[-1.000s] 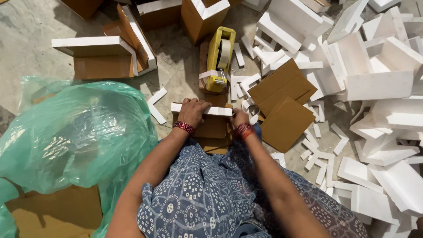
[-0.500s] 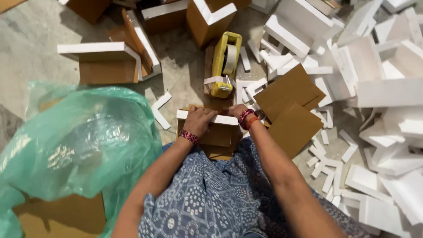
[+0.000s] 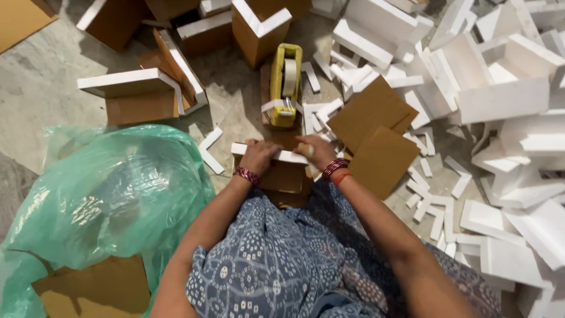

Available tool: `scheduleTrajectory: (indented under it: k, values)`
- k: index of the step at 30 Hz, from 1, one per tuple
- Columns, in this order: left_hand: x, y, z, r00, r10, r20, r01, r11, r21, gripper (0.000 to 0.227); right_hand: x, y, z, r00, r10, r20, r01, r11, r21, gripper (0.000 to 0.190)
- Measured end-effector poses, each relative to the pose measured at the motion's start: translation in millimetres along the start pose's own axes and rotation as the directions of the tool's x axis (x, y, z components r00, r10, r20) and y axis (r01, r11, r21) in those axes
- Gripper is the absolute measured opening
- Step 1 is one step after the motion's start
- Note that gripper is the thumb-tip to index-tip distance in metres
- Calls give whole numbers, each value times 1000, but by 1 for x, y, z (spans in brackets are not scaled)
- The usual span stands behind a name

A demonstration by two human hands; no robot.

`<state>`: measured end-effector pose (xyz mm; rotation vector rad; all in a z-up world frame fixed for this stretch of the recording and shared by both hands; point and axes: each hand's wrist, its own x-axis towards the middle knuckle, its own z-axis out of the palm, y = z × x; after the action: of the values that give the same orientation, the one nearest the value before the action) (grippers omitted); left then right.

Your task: The person sits on the floor and assembles small cardboard boxes by inserting white foam inserts into the flaps and securing them with clear tape. The person repeatedly picks up box components, aligns the foam, and uses a tape dispenser to seal the boxes.

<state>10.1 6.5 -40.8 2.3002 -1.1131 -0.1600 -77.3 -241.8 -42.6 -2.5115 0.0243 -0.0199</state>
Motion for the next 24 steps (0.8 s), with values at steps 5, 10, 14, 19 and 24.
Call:
scheduleTrajectory:
  k: [5,10,14,19,24]
  values:
    - [2,-28,-19,999,31,31,-32,999,40,26,-15,-20,19,990,-139,-15,118,886,-448,45]
    - [-48,-54,-44,942,-311,-128,249,900,-357,44,-24,-8,40,989,-136,-51,87,837,-540,65]
    - [-29,-42,-26,940,-283,-192,167,869,-465,44,46,13,0,988,105,-110,-97,992,78,64]
    - [11,-15,8,934,-347,-83,276,850,-448,44,122,-6,-33,807,581,105,-577,739,346,51]
    - [8,-14,-9,937,-345,60,313,747,-587,47,122,-28,-14,823,567,21,-513,727,456,37]
